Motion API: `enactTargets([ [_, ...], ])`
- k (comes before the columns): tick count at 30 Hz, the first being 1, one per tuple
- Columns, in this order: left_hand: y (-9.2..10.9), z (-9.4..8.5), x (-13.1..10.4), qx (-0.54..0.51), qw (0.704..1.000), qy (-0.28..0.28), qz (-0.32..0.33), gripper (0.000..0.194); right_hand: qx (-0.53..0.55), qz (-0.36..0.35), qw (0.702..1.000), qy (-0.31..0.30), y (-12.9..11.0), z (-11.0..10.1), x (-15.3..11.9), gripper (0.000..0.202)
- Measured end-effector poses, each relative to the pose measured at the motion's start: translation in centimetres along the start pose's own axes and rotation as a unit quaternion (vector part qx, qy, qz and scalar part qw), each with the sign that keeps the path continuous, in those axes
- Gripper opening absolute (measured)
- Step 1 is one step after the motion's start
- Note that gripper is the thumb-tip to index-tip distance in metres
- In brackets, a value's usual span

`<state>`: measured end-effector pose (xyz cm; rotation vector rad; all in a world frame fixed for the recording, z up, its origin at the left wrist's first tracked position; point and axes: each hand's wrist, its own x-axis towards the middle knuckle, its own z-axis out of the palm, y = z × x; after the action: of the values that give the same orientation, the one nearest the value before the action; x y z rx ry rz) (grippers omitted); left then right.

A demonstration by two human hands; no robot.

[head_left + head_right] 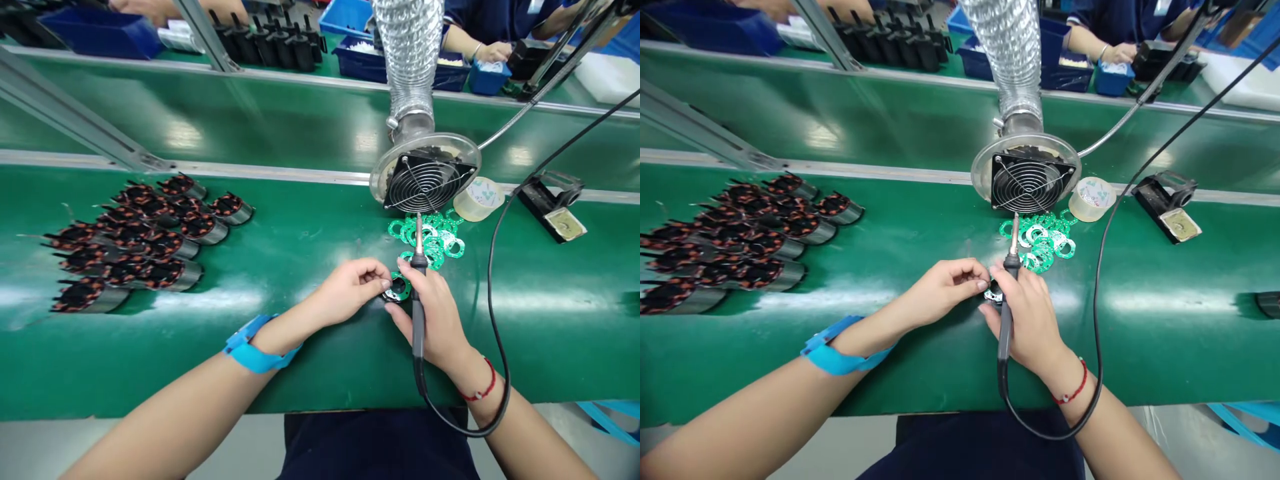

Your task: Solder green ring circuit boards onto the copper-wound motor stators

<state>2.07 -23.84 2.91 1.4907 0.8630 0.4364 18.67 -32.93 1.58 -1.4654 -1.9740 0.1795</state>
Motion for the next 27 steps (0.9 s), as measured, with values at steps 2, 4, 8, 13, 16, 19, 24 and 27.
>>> enactTargets([
  [2, 0.0, 0.2, -0.1, -0.007, 1.0, 0.014, 0.002, 0.017, 0.005, -0.029, 1.0, 0.008, -0.1, -0.4, 0.0, 0.049],
  [4, 0.0, 0.2, -0.1, 0.0, 0.999, 0.032, 0.008, 0.015, 0.008, -0.035, 0.999, 0.007, -0.1, -0.8, 0.1, 0.045],
  [8, 0.0, 0.2, -0.1, 0.062, 0.996, 0.056, 0.02, 0.011, 0.059, -0.026, 0.997, 0.031, -0.2, -1.1, 0.1, 0.044],
  [13, -0.2, 0.4, -0.2, 0.13, 0.988, 0.073, 0.04, 0.012, 0.109, 0.038, 0.988, 0.1, 0.0, -1.9, -0.9, 0.033],
  [16, -0.2, 0.7, -0.2, 0.156, 0.982, 0.093, 0.054, 0.013, 0.137, 0.046, 0.981, 0.131, 0.2, -2.2, -1.5, 0.02],
  [19, -0.3, 0.8, -0.3, 0.174, 0.976, 0.107, 0.07, 0.013, 0.156, -0.002, 0.977, 0.143, 0.3, -2.3, -1.5, 0.016],
  [24, -0.4, 0.9, -0.4, 0.191, 0.971, 0.116, 0.08, 0.014, 0.171, -0.016, 0.975, 0.143, 0.3, -2.3, -1.1, 0.016],
  [27, -0.3, 0.9, -0.4, 0.193, 0.971, 0.117, 0.077, 0.014, 0.168, -0.011, 0.975, 0.148, 0.3, -2.4, -1.2, 0.017],
])
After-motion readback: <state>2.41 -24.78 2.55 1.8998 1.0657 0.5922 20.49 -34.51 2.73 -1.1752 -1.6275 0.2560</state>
